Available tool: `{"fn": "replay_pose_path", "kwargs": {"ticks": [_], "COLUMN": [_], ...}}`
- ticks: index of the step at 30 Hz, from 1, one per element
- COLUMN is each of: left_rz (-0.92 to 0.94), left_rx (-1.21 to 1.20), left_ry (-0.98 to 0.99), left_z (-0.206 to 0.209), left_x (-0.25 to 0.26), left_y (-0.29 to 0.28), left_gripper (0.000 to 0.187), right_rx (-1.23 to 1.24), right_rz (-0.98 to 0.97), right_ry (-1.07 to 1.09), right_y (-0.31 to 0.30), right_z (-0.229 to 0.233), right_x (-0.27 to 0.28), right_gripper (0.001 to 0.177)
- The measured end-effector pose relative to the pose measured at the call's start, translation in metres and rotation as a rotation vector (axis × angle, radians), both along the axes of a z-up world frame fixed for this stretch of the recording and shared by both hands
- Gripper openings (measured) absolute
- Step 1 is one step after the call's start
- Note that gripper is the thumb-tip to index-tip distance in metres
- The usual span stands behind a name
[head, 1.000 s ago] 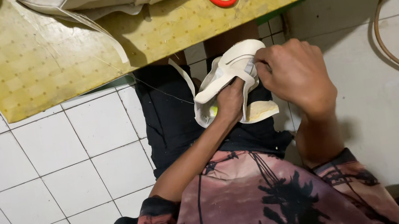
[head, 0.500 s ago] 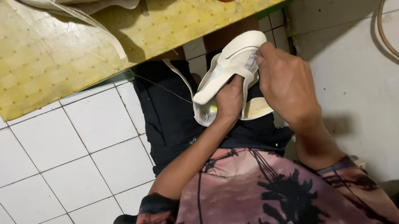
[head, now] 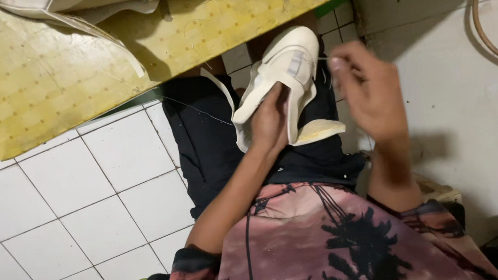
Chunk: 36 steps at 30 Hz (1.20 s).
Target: The person sews a white shoe using a needle and thread, pulling the thread through the shoe's upper. They then use scissors to cut the thread and continue sewing the shoe.
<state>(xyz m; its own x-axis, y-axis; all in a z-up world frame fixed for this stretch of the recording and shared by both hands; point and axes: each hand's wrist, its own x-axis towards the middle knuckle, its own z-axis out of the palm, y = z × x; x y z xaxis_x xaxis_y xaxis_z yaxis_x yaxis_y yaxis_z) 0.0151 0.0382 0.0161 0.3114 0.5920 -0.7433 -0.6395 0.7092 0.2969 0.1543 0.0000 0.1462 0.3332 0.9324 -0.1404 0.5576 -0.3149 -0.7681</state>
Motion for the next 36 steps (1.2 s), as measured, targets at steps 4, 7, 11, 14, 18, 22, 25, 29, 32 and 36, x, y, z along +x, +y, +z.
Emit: {"fn": "replay_pose_path", "kwargs": {"ticks": [4,7,11,14,18,22,25,29,32,36], "left_rz": [-0.057,-0.185,-0.385,-0.602,-0.893,-0.800,-0.738,-0.502,-0.465,-0.576], "left_rx": [0.098,0.196,0.288,0.444,1.042,1.113,1.093,1.174,1.358,1.816], "left_ry": [-0.209,-0.288,-0.294,0.071,0.897,1.022,1.078,1.645,1.675,1.293], "left_z": [0.003,0.031,0.041,0.085,0.151,0.172,0.179,0.197,0.187,0.144], "left_x": [-0.030,-0.059,-0.106,-0.132,-0.158,-0.178,-0.190,-0.177,-0.150,-0.103], "left_y": [0.000,-0.007,-0.025,-0.013,0.013,0.036,0.041,0.040,0.036,0.040], "left_gripper": [0.032,0.044,0.058,0.049,0.028,0.032,0.044,0.020,0.032,0.019], "right_rx": [0.235,0.341,0.362,0.334,0.197,0.061,-0.015,-0.205,-0.545,-0.403], "right_rz": [-0.181,-0.317,-0.260,-0.236,-0.164,-0.079,-0.019,0.262,0.553,0.692], "right_ry": [0.595,0.998,1.061,0.998,0.898,0.762,0.640,0.490,0.293,0.225], "right_y": [-0.006,-0.008,-0.016,-0.020,-0.038,-0.046,-0.049,-0.049,-0.035,-0.030], "right_z": [-0.032,-0.039,-0.049,-0.049,-0.063,-0.065,-0.056,-0.036,-0.009,0.014], "right_x": [0.018,0.019,0.019,0.018,0.025,0.033,0.039,0.047,0.041,0.040], "right_gripper": [0.011,0.011,0.013,0.013,0.009,0.010,0.014,0.016,0.031,0.041]}}
